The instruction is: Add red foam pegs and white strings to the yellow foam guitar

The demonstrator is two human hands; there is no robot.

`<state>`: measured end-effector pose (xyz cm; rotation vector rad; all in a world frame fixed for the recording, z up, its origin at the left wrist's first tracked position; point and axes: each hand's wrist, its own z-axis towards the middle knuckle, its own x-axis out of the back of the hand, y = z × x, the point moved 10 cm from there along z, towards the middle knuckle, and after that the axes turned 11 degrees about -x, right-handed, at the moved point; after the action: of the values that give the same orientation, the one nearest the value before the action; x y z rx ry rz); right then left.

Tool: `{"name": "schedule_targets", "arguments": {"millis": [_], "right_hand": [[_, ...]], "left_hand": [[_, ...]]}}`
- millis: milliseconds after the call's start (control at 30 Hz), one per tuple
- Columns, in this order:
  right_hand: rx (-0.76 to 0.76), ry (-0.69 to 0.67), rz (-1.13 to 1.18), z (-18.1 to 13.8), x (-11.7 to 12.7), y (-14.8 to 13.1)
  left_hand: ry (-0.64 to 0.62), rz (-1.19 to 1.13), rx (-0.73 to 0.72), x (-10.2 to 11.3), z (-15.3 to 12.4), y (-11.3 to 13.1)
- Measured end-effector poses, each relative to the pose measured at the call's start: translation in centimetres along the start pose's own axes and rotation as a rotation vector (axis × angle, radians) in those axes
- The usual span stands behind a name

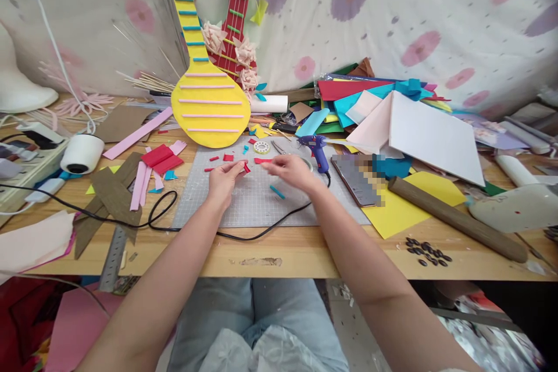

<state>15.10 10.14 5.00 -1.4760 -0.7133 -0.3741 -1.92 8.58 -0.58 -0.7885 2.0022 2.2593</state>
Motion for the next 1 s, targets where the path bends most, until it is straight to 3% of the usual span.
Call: {"name": "schedule_targets", "arguments": {"millis": [67, 167, 267, 333, 400, 500, 567, 633, 700, 767, 867, 933, 1000], "right_hand": [[-0.147, 0.069, -0.138, -0.2, 3.9, 2.4], [-0.350, 0.347, -0.335, -1.0, 10.6, 6.5], [-0.387, 0.600, -0.272, -1.4, 13.8, 9.2], [-0.297, 0.632, -0.207, -0.7, 13.3, 9.7], [-0.226, 0.568, -0.209, 0.5, 11.6, 9.8], [-0.276, 0.493, -0.237, 1.9, 9.8, 10.8], [-0.334, 0.519, -0.200, 2.0, 9.9, 11.2], [-0.339, 0.585, -0.057, 1.3, 10.6, 10.9], [-0.270, 0.569, 0.167, 0.7, 10.6, 9.6], [-0.157, 0.377, 0.347, 0.4, 8.9, 7.0], [-0.060, -0.019, 0.295, -0.3, 4.0, 2.8], [-0.042, -0.136, 0.189, -0.9, 1.7, 1.5], [-0.015, -0.128, 0.093, -0.9, 0.8, 1.0]], "left_hand": [[0.033, -0.007, -0.009, 0.5, 0.2, 0.3], [0.064, -0.001, -0.013, 1.0, 0.4, 0.7], [0.042, 0.009, -0.018, 1.0, 0.5, 0.7], [-0.010, 0.034, -0.022, 0.5, 0.4, 0.5], [-0.061, 0.078, -0.025, 0.1, 0.2, 0.3], [-0.089, 0.127, -0.024, 0.0, 0.1, 0.0], [-0.094, 0.135, -0.031, 0.1, 0.2, -0.1], [-0.089, 0.133, -0.044, 0.2, 0.4, 0.0], [-0.068, 0.131, -0.053, 0.5, 0.5, 0.2], [-0.044, 0.132, -0.049, 0.8, 0.6, 0.3], [-0.010, 0.149, -0.037, 1.4, 0.7, 0.7], [0.011, 0.174, -0.040, 1.9, 0.8, 1.0], [0.029, 0.209, -0.052, 2.2, 0.9, 1.3]]}}
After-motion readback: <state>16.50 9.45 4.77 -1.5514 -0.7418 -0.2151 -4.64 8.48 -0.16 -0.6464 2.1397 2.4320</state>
